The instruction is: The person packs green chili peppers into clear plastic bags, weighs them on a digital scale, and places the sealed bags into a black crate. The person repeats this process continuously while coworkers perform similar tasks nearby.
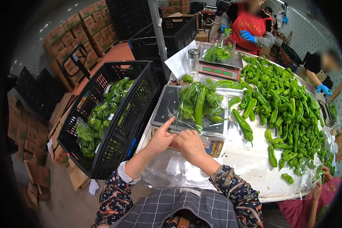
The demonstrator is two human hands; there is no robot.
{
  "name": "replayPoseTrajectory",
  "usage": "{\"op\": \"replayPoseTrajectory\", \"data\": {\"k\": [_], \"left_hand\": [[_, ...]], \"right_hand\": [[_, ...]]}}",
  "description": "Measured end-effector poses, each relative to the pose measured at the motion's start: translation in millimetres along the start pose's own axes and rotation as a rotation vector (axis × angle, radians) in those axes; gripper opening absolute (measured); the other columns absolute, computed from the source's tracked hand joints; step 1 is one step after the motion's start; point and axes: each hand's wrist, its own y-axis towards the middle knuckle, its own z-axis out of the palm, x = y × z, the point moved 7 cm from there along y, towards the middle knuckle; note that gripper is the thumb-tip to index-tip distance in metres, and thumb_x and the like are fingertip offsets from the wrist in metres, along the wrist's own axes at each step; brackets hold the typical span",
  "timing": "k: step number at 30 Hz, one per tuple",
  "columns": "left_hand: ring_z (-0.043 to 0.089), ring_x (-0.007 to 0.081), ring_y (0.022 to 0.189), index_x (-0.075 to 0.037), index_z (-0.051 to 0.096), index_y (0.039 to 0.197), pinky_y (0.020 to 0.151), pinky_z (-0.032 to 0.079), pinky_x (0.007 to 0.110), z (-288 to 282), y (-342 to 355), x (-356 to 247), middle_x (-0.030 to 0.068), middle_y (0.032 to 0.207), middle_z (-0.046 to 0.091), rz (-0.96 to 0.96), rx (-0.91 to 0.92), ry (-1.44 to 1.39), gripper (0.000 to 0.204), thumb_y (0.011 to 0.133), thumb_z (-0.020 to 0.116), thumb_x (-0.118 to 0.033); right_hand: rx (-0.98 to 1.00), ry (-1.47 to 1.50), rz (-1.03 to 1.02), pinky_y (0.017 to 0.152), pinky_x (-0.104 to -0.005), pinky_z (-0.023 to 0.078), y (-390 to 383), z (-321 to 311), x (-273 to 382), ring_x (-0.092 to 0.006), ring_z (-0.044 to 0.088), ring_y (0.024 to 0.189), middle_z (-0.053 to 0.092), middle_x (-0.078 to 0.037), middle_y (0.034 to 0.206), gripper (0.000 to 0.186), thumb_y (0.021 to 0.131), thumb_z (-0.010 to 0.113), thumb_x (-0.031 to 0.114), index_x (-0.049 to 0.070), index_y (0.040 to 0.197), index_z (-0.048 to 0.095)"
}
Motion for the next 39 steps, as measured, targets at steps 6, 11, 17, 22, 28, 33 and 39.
{"op": "replayPoseTrajectory", "data": {"k": [6, 11, 17, 22, 28, 33, 39], "left_hand": [[0.058, 0.0106, 0.056, -0.008, 0.014, 0.140, 0.052, 0.046, 0.024, -6.4, -1.3, 0.2, 0.0055, 0.061, 0.059, -0.050, -0.053, -0.137, 0.069, 0.082, 0.050, 0.001], [0.056, 0.0094, 0.056, -0.007, 0.014, 0.140, 0.055, 0.044, 0.023, -21.9, -21.0, -5.2, 0.0052, 0.062, 0.059, -0.017, 0.023, -0.049, 0.067, 0.083, 0.050, -0.003], [0.057, 0.0088, 0.067, -0.009, 0.021, 0.139, 0.061, 0.046, 0.023, -38.0, -22.4, 5.2, 0.0043, 0.075, 0.061, -0.059, 0.097, -0.085, 0.056, 0.090, 0.048, -0.011], [0.044, 0.0303, 0.114, -0.007, 0.028, 0.135, 0.091, 0.037, 0.039, -32.8, -32.2, -30.2, 0.0172, 0.126, 0.044, 0.691, -0.285, 1.171, 0.073, 0.073, 0.067, -0.014], [0.039, 0.0369, 0.119, -0.010, 0.063, 0.100, 0.096, 0.034, 0.043, -9.8, -32.1, -46.4, 0.0162, 0.117, 0.052, 0.920, -0.207, 0.909, 0.024, 0.077, 0.064, -0.019], [0.058, 0.0193, 0.092, -0.001, 0.059, 0.083, 0.082, 0.044, 0.030, -34.4, -14.2, -51.9, 0.0124, 0.093, 0.064, 0.597, -0.423, 0.135, 0.023, 0.092, 0.046, -0.017], [0.042, 0.0039, 0.043, -0.003, 0.056, 0.078, 0.042, 0.034, 0.018, -36.6, 14.3, -16.6, -0.0006, 0.055, 0.051, 0.252, -0.479, -0.384, 0.021, 0.090, 0.051, -0.019]], "right_hand": [[0.096, 0.705, 0.196, 0.081, -0.0349, 0.039, -28.2, -40.8, -9.7, -0.0205, 0.052, 0.091, 0.055, -0.005, 0.087, 0.004, 0.080, 0.058, 0.010, 0.008, 0.081, 0.054], [-0.734, 1.229, 0.539, 0.044, -0.0212, 0.034, -121.1, -165.5, -161.6, -0.0058, 0.034, 0.047, 0.039, 0.004, 0.059, 0.019, 0.091, 0.047, 0.020, 0.014, 0.074, 0.042], [-1.361, 0.533, 0.701, 0.043, -0.0192, 0.028, -273.4, -296.2, -251.8, -0.0027, 0.033, 0.053, 0.053, 0.000, 0.081, 0.009, 0.092, 0.047, 0.015, 0.008, 0.097, 0.047], [-0.381, -0.418, 0.303, 0.076, -0.0318, 0.042, -128.3, -179.0, -140.0, -0.0193, 0.052, 0.090, 0.050, -0.006, 0.113, 0.044, 0.063, 0.071, 0.008, 0.016, 0.104, 0.057], [-0.005, -0.324, -0.086, 0.075, -0.0309, 0.037, -70.9, -117.0, -73.8, -0.0191, 0.052, 0.094, 0.055, 0.001, 0.113, 0.024, 0.065, 0.070, 0.021, 0.023, 0.088, 0.067], [-0.222, 0.115, 0.047, 0.066, -0.0288, 0.040, -57.2, -128.0, -88.3, -0.0188, 0.057, 0.076, 0.063, -0.003, 0.086, 0.007, 0.077, 0.062, 0.012, 0.007, 0.075, 0.059], [-0.475, 1.130, 0.949, 0.036, -0.0182, 0.026, -74.8, -67.2, -141.5, -0.0038, 0.036, 0.038, 0.052, -0.001, 0.053, 0.021, 0.084, 0.051, 0.015, 0.007, 0.064, 0.051]]}}
